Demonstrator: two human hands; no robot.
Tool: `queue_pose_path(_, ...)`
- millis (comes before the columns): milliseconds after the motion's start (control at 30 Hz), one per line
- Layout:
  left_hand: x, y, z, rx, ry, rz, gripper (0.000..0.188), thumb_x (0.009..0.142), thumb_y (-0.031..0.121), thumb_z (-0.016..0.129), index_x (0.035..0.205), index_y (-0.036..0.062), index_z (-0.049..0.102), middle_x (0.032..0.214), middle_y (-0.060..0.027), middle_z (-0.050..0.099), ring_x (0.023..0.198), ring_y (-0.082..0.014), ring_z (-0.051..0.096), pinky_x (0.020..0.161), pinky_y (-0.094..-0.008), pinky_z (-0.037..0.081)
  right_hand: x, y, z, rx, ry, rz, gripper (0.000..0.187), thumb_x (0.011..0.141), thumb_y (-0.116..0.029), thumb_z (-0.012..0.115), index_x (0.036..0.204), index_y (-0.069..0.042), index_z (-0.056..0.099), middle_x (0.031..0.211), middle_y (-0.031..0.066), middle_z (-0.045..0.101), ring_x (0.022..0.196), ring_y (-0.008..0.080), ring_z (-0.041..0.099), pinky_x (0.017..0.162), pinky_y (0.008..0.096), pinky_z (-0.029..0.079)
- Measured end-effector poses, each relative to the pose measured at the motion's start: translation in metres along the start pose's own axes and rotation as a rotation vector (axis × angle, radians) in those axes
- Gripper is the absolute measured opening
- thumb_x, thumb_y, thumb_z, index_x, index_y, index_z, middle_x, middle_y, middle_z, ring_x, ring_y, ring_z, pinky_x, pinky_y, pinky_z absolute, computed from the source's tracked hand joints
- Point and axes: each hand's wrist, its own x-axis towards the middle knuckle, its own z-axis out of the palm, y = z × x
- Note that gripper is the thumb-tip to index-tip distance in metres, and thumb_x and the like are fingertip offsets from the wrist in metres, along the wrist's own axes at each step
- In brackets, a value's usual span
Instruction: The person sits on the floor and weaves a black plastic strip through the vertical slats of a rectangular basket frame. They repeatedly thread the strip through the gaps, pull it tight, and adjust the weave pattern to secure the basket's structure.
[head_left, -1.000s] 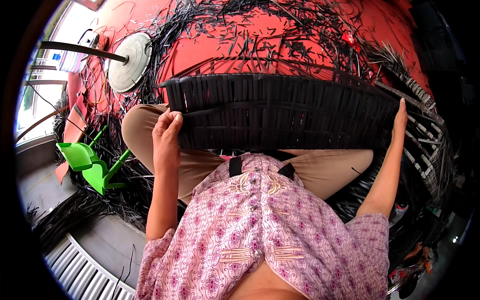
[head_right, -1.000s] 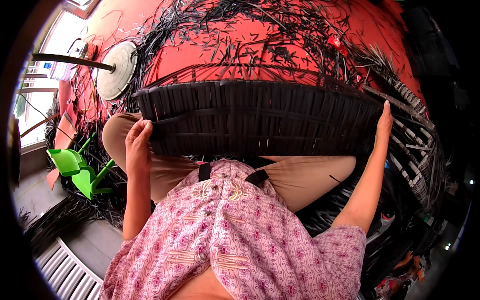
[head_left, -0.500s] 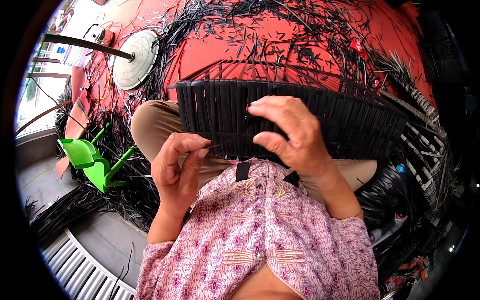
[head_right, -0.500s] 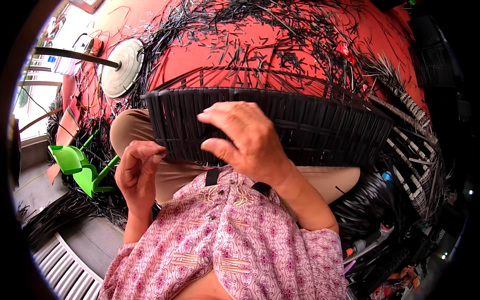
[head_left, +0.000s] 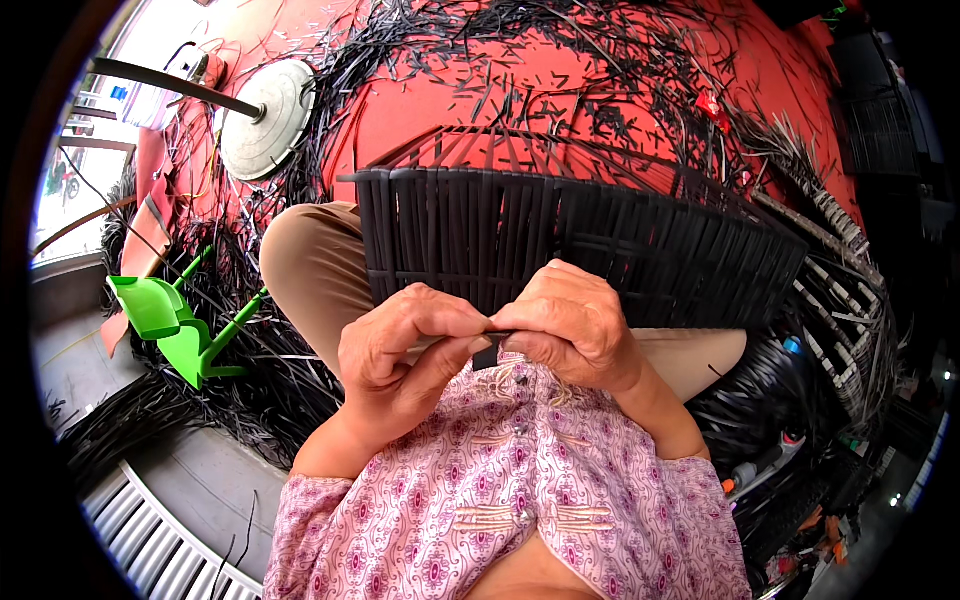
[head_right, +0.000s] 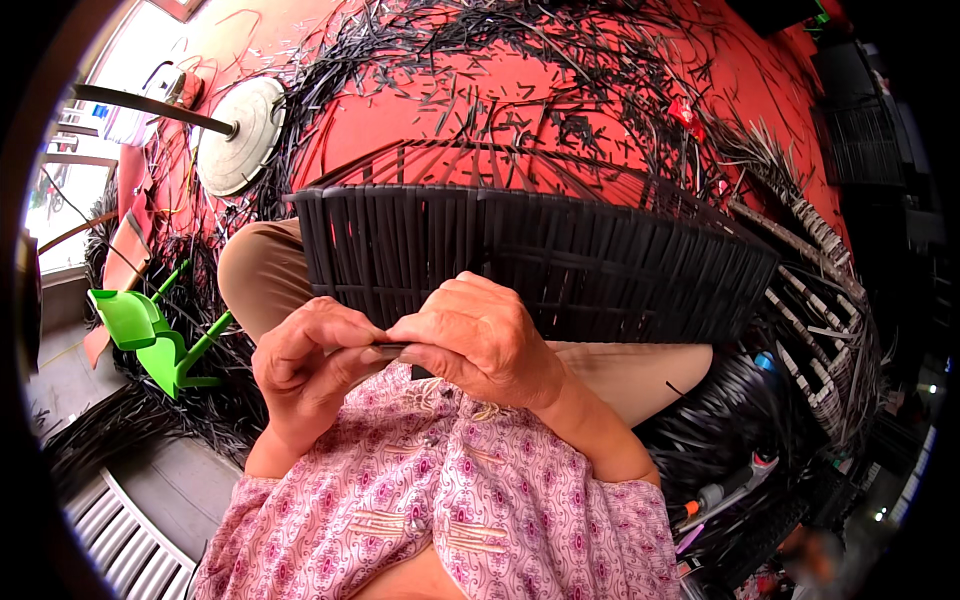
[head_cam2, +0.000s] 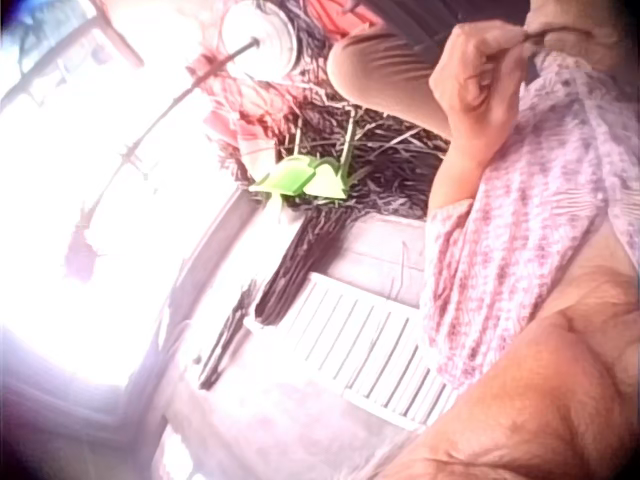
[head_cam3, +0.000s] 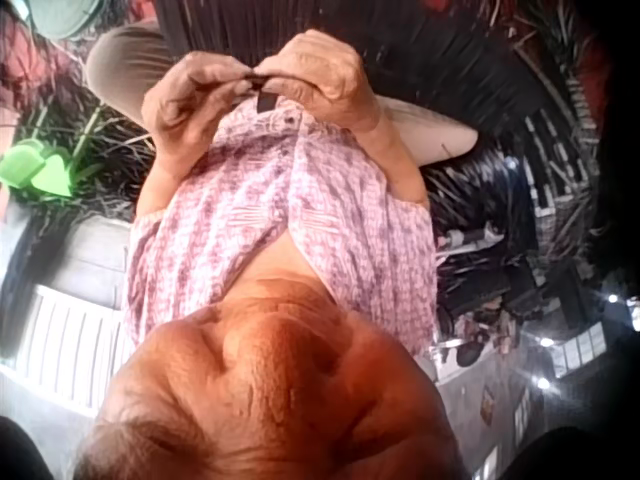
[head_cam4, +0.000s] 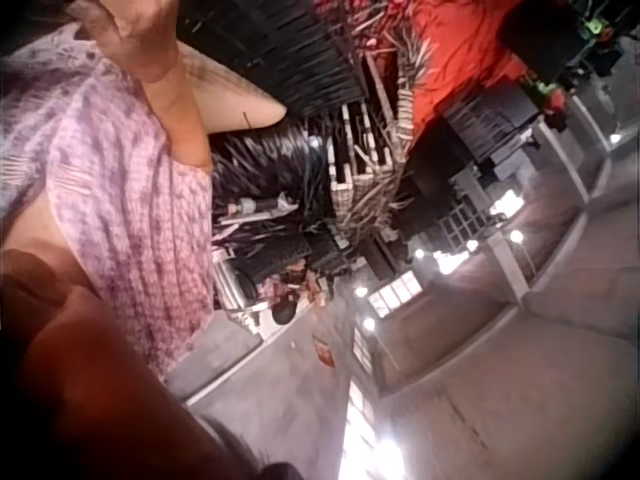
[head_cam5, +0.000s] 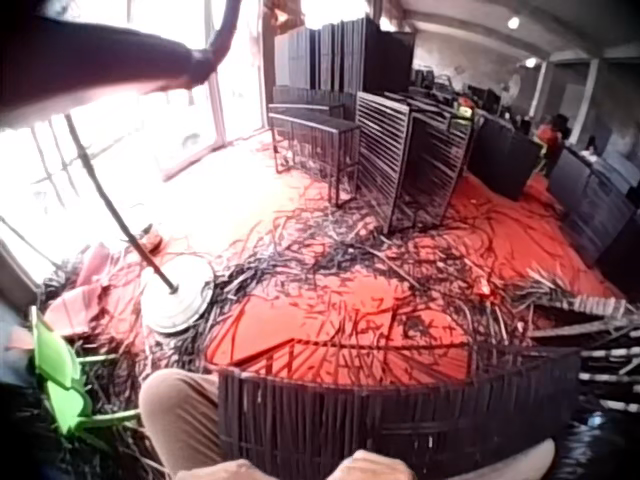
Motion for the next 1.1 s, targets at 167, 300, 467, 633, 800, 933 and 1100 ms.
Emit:
queue_pose_path(167, 0.012, 0.005, 0.008, -0.099, -0.066, -0.014, 0.016, 0.081, -0.008, 0.078, 0.094, -0.0007, 0.073, 0.089, -0.0106, 0.074, 0.083, -0.0247, 0.073, 0.073, -0.0324, 0.056, -0.007, 0.013, 0.0, 0.131, 0.113, -0.056, 0.018, 0.089, -0.021, 0.08, 0.098, -0.006, 0.074, 0.08, 0.0055, 0.066, 0.073, 0.0247, 0.065, 0.071, 0.0385, 0.05)
queue_pose_path(300, 0.016, -0.007, 0.012, -0.467, -0.044, -0.2, 0.006, 0.094, -0.002, 0.071, 0.1, -0.0041, 0.07, 0.095, -0.0121, 0.073, 0.09, -0.019, 0.071, 0.08, -0.0288, 0.055, -0.011, 0.009, -0.007, 0.133, 0.113, 0.091, 0.018, 0.089, -0.019, 0.08, 0.098, -0.005, 0.075, 0.077, 0.0079, 0.067, 0.067, 0.0255, 0.065, 0.063, 0.0374, 0.051)
queue_pose_path(467, 0.028, -0.06, 0.039, -0.053, 0.048, -0.321, 0.012, 0.097, 0.002, 0.07, 0.109, -0.0029, 0.069, 0.089, -0.0078, 0.068, 0.074, -0.0119, 0.068, 0.066, -0.0259, 0.054, -0.004, 0.009, -0.008, -0.105, 0.206, 0.314, 0.011, 0.09, -0.003, 0.076, 0.1, -0.002, 0.073, 0.079, 0.0127, 0.07, 0.065, 0.0277, 0.069, 0.058, 0.0363, 0.053)
queue_pose_path(633, 0.039, -0.092, 0.063, 0.535, 0.117, -0.13, 0.018, 0.089, 0.008, 0.078, 0.105, 0.0021, 0.071, 0.092, -0.0142, 0.071, 0.076, -0.0271, 0.073, 0.068, -0.0336, 0.057, -0.006, 0.024, -0.004, -0.175, 0.299, 0.519, 0.009, 0.093, -0.005, 0.074, 0.098, 0.002, 0.071, 0.085, 0.0174, 0.072, 0.073, 0.032, 0.073, 0.064, 0.0363, 0.056)
queue_pose_path(800, 0.042, -0.091, 0.076, 0.679, 0.116, -0.139, 0.029, 0.086, 0.011, 0.082, 0.11, 0.0032, 0.067, 0.089, -0.0127, 0.07, 0.076, -0.0294, 0.073, 0.066, -0.0359, 0.056, -0.012, 0.031, -0.001, -0.188, 0.309, 0.583, 0.01, 0.093, -0.006, 0.074, 0.096, 0.002, 0.071, 0.083, 0.0191, 0.071, 0.072, 0.0341, 0.072, 0.064, 0.0373, 0.056)
queue_pose_path(933, 0.042, -0.095, 0.08, 0.628, 0.149, -0.143, 0.031, 0.086, 0.01, 0.08, 0.112, 0.0028, 0.065, 0.092, -0.0138, 0.072, 0.078, -0.0298, 0.074, 0.068, -0.0371, 0.058, -0.017, 0.038, 0.003, -0.172, 0.33, 0.608, 0.009, 0.093, -0.007, 0.073, 0.096, 0.001, 0.071, 0.081, 0.0198, 0.071, 0.072, 0.0347, 0.072, 0.063, 0.0383, 0.055)
queue_pose_path(1100, 0.036, -0.1, 0.082, 0.593, 0.156, -0.159, 0.029, 0.09, 0.014, 0.076, 0.113, 0.0026, 0.063, 0.096, -0.0143, 0.071, 0.082, -0.0309, 0.073, 0.068, -0.0394, 0.057, -0.016, 0.04, 0.004, -0.17, 0.344, 0.632, 0.01, 0.093, -0.008, 0.073, 0.094, 0.001, 0.071, 0.08, 0.0202, 0.071, 0.073, 0.0362, 0.073, 0.063, 0.0393, 0.055)
